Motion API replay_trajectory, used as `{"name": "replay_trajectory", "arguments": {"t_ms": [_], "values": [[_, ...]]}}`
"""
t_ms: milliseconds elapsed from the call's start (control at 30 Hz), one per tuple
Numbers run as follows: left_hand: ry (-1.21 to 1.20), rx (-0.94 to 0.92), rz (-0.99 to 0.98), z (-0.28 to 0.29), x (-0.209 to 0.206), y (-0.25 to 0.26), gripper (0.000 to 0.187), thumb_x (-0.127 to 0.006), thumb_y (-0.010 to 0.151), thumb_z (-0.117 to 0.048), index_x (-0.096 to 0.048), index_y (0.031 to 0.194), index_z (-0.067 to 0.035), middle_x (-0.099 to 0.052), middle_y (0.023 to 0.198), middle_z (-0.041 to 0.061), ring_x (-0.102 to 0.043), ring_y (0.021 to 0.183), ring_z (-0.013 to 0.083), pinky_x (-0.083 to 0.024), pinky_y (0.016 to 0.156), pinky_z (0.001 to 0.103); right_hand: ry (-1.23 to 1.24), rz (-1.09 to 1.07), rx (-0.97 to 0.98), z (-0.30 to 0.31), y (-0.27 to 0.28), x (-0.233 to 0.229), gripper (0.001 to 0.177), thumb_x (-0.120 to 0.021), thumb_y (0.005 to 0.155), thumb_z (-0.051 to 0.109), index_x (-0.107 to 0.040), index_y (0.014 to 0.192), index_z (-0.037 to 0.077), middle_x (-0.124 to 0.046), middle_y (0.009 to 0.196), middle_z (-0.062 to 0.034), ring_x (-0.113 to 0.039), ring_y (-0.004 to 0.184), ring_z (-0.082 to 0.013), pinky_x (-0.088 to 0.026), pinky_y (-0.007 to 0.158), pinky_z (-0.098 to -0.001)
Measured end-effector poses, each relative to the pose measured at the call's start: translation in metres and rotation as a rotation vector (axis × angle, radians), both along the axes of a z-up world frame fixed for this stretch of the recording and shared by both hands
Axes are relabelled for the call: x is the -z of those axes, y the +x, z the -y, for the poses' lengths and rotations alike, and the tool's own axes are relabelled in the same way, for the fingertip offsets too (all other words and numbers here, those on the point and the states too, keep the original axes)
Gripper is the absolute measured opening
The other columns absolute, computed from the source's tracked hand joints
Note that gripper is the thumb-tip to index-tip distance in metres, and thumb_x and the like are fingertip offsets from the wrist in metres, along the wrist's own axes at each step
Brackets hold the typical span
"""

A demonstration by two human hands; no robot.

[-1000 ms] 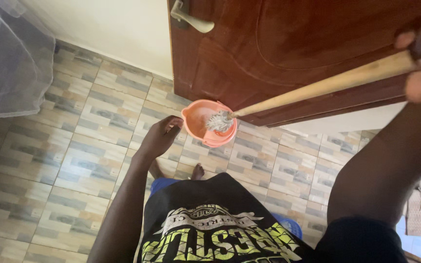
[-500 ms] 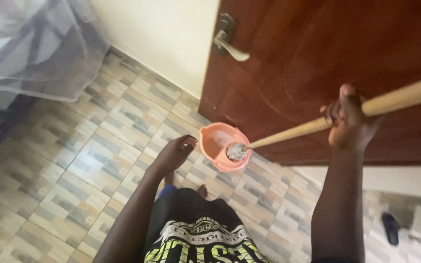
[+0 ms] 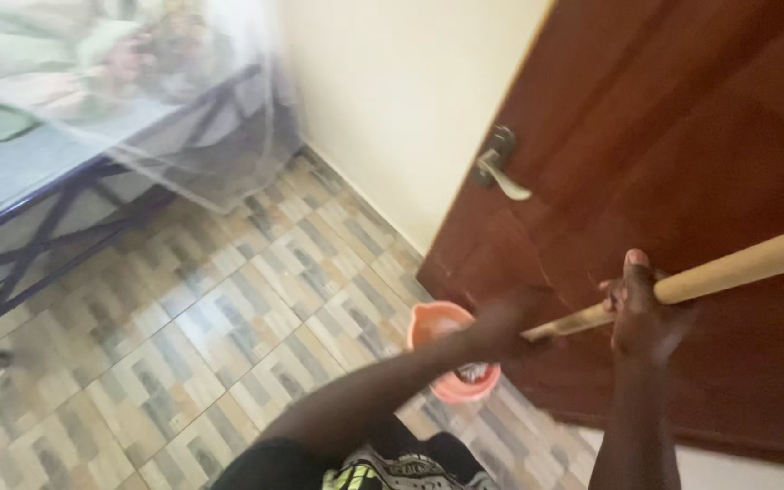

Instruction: The person mops the floor in a bedroom using a mop and a bucket of water, moving furniture aside to reach the corners and under the bed.

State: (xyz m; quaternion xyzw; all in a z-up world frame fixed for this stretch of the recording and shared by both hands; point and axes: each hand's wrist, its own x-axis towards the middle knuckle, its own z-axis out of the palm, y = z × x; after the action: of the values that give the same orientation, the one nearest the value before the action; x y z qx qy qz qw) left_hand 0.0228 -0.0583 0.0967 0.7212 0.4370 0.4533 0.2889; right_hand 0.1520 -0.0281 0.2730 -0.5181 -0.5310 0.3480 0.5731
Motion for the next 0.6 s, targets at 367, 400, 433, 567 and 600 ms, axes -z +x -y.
{"name": "replay_trajectory", "arguments": {"t_ms": [367, 400, 433, 567, 600], "values": [[-0.211, -0.164, 0.476, -0.005, -0.027, 0.143, 0.051, -0.07, 0.093, -0.034, -0.062, 0.127, 0.005, -0.07, 0.09, 0.012, -0.069, 0.08, 0.0234, -0.053, 0.07, 0.039, 0.033, 0.072, -0.398, -0.019, 0.113, 0.004, 0.024, -0.066, 0.103, 0.023, -0.06, 0.083, 0.012, -0.056, 0.067, 0.0018, -0.052, 0.055, -0.0076, -0.045, 0.054, -0.0305], [-0.381, -0.137, 0.364, -0.004, -0.026, 0.156, 0.049, -0.074, 0.09, -0.04, -0.073, 0.116, 0.001, -0.069, 0.08, 0.008, -0.067, 0.07, 0.0213, -0.051, 0.063, 0.038, 0.029, 0.048, -0.51, -0.022, 0.129, -0.001, 0.022, -0.065, 0.104, 0.022, -0.061, 0.085, 0.012, -0.055, 0.066, 0.002, -0.051, 0.055, -0.0074, -0.045, 0.054, -0.0301], [-0.391, -0.133, 0.377, -0.01, -0.02, 0.161, 0.049, -0.074, 0.09, -0.04, -0.073, 0.116, 0.001, -0.069, 0.08, 0.008, -0.067, 0.07, 0.0213, -0.051, 0.063, 0.038, 0.031, 0.018, -0.639, -0.028, 0.151, -0.003, 0.02, -0.065, 0.104, 0.022, -0.061, 0.087, 0.012, -0.055, 0.066, 0.0021, -0.05, 0.055, -0.0073, -0.045, 0.054, -0.0297], [-0.46, 0.166, 0.415, -0.007, 0.015, 0.191, 0.048, -0.078, 0.086, -0.041, -0.074, 0.11, 0.0, -0.07, 0.08, 0.01, -0.068, 0.07, 0.0233, -0.052, 0.064, 0.039, -0.017, -0.047, -1.188, -0.025, 0.214, -0.023, 0.014, -0.063, 0.106, 0.019, -0.062, 0.095, 0.01, -0.052, 0.066, 0.0028, -0.047, 0.054, -0.0066, -0.044, 0.053, -0.0281], [-0.487, 0.274, 0.42, -0.006, 0.026, 0.192, 0.048, -0.079, 0.085, -0.041, -0.074, 0.109, 0.0, -0.071, 0.079, 0.01, -0.069, 0.071, 0.0237, -0.053, 0.064, 0.039, -0.037, -0.048, -1.258, -0.022, 0.22, -0.021, 0.013, -0.063, 0.106, 0.018, -0.063, 0.097, 0.009, -0.052, 0.066, 0.003, -0.046, 0.054, -0.0064, -0.044, 0.053, -0.0277]]}}
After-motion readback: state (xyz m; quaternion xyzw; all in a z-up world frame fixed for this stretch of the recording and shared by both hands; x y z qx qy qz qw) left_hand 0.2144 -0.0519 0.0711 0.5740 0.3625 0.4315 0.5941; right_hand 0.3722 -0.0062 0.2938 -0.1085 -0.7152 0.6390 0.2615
